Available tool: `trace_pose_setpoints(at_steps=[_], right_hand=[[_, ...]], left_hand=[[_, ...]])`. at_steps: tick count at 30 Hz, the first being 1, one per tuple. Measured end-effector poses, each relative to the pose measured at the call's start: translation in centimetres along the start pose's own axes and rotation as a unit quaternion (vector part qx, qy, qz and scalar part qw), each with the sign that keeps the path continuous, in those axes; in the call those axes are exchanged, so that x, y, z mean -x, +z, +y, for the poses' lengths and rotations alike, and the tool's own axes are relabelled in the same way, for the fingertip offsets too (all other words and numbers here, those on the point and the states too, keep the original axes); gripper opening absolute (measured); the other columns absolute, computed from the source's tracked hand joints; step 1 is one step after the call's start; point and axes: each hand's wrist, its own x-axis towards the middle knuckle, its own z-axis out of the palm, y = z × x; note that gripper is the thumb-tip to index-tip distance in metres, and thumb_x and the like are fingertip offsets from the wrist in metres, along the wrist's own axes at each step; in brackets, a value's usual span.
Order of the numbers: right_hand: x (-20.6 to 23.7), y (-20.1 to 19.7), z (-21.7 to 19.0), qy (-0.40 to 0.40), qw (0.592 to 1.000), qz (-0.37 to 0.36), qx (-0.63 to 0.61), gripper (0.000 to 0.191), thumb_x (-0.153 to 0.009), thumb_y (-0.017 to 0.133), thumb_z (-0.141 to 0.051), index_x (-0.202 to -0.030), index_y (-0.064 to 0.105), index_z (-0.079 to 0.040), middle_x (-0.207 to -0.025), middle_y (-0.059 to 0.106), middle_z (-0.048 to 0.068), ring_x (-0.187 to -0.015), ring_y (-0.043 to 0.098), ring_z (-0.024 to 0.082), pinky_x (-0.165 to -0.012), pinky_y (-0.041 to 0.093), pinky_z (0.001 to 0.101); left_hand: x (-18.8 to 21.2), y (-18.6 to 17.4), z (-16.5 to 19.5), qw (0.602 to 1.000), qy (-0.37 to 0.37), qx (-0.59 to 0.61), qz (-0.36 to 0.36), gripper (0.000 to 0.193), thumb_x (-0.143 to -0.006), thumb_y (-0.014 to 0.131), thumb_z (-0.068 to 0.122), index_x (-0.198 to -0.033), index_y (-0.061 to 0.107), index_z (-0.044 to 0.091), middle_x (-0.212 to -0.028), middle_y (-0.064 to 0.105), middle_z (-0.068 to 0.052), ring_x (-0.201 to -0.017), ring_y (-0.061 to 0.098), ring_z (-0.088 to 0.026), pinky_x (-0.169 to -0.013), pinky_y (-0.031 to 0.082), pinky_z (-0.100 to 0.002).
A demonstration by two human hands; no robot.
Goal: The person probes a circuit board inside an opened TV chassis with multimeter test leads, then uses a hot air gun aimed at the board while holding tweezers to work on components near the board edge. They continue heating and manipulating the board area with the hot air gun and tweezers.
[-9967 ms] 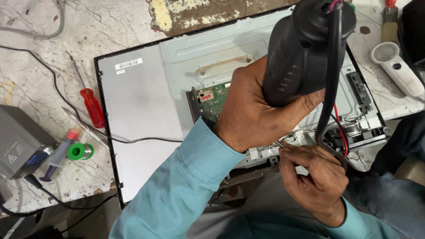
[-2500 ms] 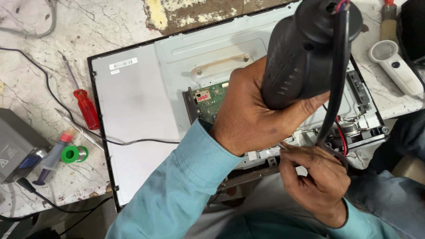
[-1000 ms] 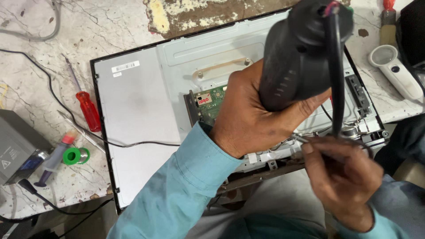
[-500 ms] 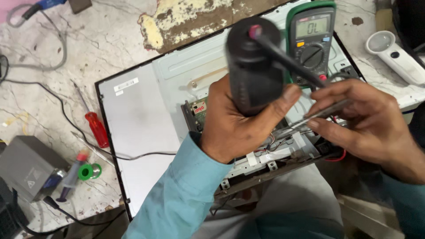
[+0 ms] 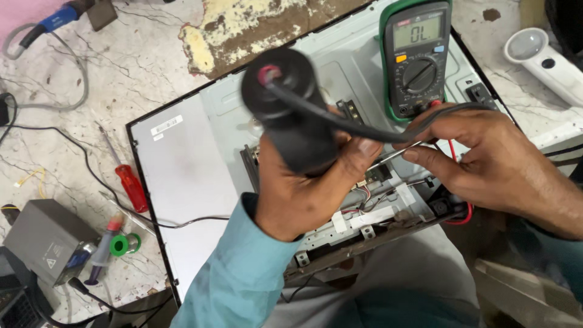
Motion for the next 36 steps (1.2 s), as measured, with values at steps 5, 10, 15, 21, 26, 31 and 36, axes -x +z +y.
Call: trace_pose_setpoints(at_steps=[5,10,15,21,26,31,36], right_hand=[[1.2,0.2,2.6,-0.011,0.992,-0.032,-0.122,0.017,-0.086,0.080,-0.015,-0.102,0.080,-0.012,-0.093,0.075,0.004,-0.082,0.076,0.012,-0.055,0.059,0.0247],[4.7,-1.4,3.4,0.071,0.944,-0.175,-0.272,0.020,-0.087,0.080,-0.013,-0.106,0.079,-0.010,-0.096,0.074,0.007,-0.085,0.075,0.016,-0.061,0.059,0.0286],[3.6,-3.1,6.2,0.143,0.938,-0.099,-0.301,0.020,-0.088,0.077,-0.013,-0.107,0.078,-0.010,-0.097,0.074,0.008,-0.089,0.074,0.018,-0.067,0.058,0.0311],[0.5,-4.0,7.7,0.193,0.962,0.000,-0.194,0.020,-0.089,0.073,-0.012,-0.108,0.076,-0.009,-0.098,0.074,0.008,-0.094,0.073,0.020,-0.074,0.057,0.0341],[-2.1,-4.5,5.8,0.187,0.979,-0.012,-0.078,0.020,-0.090,0.071,-0.011,-0.109,0.075,-0.008,-0.099,0.074,0.009,-0.098,0.071,0.021,-0.080,0.056,0.0367],[-1.7,-2.9,3.5,-0.101,0.994,0.011,-0.042,0.017,-0.090,0.068,-0.009,-0.107,0.071,-0.007,-0.100,0.073,0.010,-0.107,0.070,0.023,-0.090,0.054,0.0384],[-2.6,-1.3,3.0,-0.093,0.991,-0.055,0.084,0.021,-0.085,0.072,-0.009,-0.106,0.073,-0.011,-0.081,0.070,0.006,-0.089,0.066,0.027,-0.090,0.046,0.0465]], left_hand=[[0.3,-0.5,-0.1,0.998,0.003,-0.061,0.025,0.022,-0.099,0.076,0.013,-0.097,0.055,0.006,-0.081,0.057,0.001,-0.069,0.059,-0.008,-0.056,0.049,-0.023],[0.8,-0.2,-0.4,0.980,-0.058,-0.179,0.064,0.033,-0.099,0.080,0.030,-0.091,0.056,0.009,-0.073,0.056,0.003,-0.065,0.057,-0.007,-0.058,0.052,-0.025],[-0.5,0.9,1.9,0.967,-0.178,-0.172,0.067,0.036,-0.087,0.079,0.043,-0.082,0.060,0.013,-0.059,0.057,0.006,-0.055,0.061,-0.006,-0.050,0.053,-0.027],[-0.4,0.2,2.7,0.953,-0.181,-0.224,0.093,0.029,-0.088,0.082,0.035,-0.085,0.065,0.012,-0.062,0.064,0.004,-0.056,0.062,-0.008,-0.050,0.057,-0.028],[-0.7,0.3,3.4,0.937,-0.194,-0.286,0.050,0.022,-0.087,0.081,0.023,-0.087,0.063,0.010,-0.070,0.070,0.004,-0.065,0.069,-0.009,-0.059,0.059,-0.029],[-3.7,0.6,6.5,0.912,-0.255,-0.305,-0.103,0.022,-0.091,0.077,0.016,-0.095,0.057,0.009,-0.082,0.072,0.002,-0.076,0.071,-0.010,-0.072,0.057,-0.028],[-1.6,2.3,4.0,0.985,-0.136,-0.085,0.065,0.031,-0.085,0.082,0.003,-0.086,0.052,0.009,-0.078,0.066,-0.005,-0.074,0.070,-0.019,-0.067,0.058,-0.036]])
